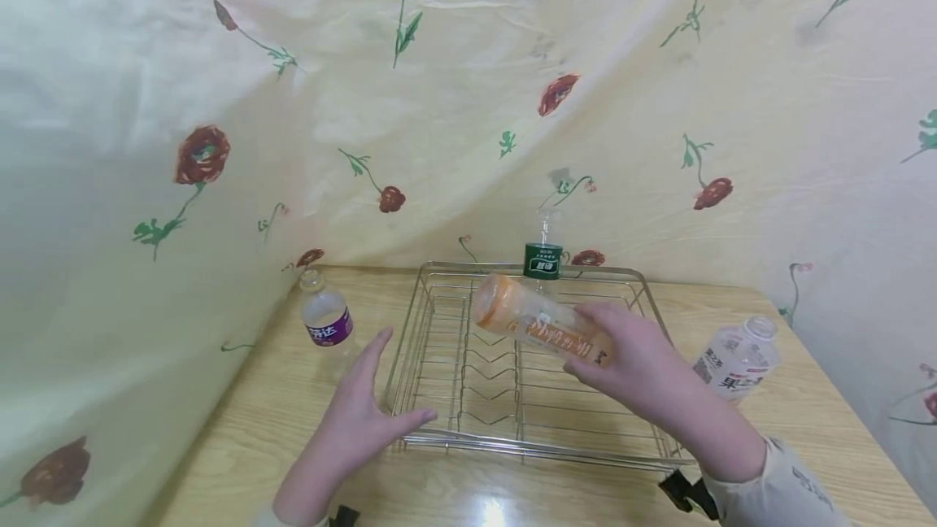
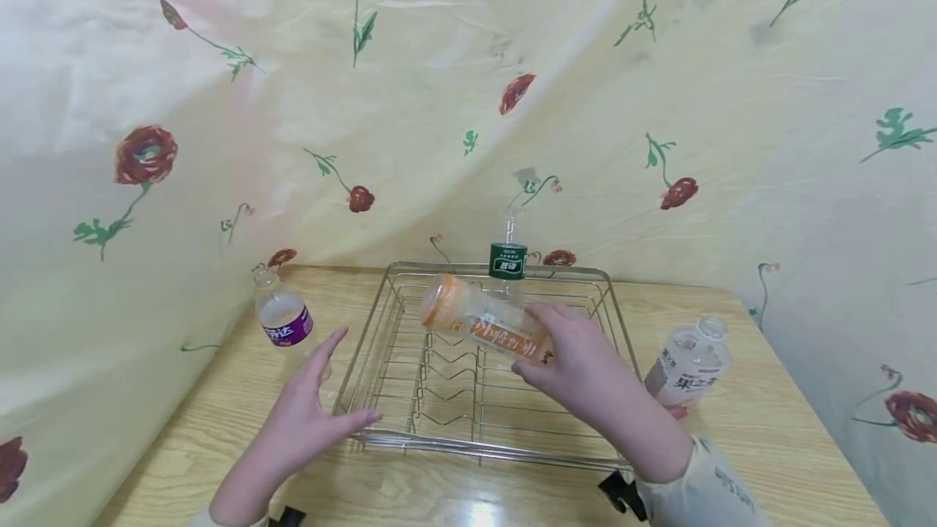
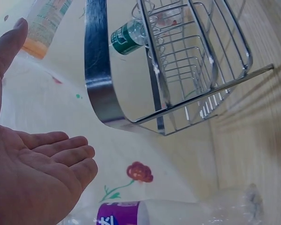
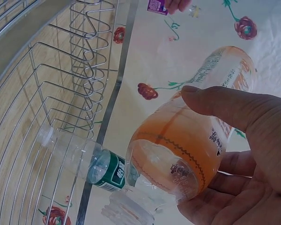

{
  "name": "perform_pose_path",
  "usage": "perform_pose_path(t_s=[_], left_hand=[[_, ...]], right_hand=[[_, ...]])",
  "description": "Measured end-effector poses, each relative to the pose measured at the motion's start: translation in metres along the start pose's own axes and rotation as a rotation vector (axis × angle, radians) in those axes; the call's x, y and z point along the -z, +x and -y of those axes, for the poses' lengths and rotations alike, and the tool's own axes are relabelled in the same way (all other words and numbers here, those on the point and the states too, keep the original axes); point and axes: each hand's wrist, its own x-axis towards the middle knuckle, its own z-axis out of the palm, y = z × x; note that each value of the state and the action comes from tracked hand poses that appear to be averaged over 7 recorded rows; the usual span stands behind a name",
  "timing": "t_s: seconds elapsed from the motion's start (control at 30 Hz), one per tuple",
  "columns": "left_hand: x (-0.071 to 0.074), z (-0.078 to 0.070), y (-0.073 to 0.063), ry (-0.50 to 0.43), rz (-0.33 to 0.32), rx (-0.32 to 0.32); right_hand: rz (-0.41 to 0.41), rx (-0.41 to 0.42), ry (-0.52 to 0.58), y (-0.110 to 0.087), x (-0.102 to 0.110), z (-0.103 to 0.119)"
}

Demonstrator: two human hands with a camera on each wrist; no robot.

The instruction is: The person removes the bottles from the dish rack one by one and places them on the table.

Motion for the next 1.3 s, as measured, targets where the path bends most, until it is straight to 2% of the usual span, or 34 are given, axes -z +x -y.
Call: perform_pose_path(t_s=[0.6,0.87,1.1,1.3], left_hand=[[0.004,-0.021,0.013,0.033,0.03,-0.095],[0.006,-0.028,0.017,0.078,0.05,-0.163],[0.009,-0.033,0.018,0.076,0.072,-0.147],[0.01,-0.039,0.02,0.087,0.084,-0.169]], right_hand=[[0.008,0.031,0.012,-0.004,0.0,0.003],[0.008,0.024,0.008,-0.007,-0.003,0.004],[0.018,0.027,-0.002,-0.008,-0.002,0.005],[0.015,0.054,-0.006,-0.008,0.0,0.007]])
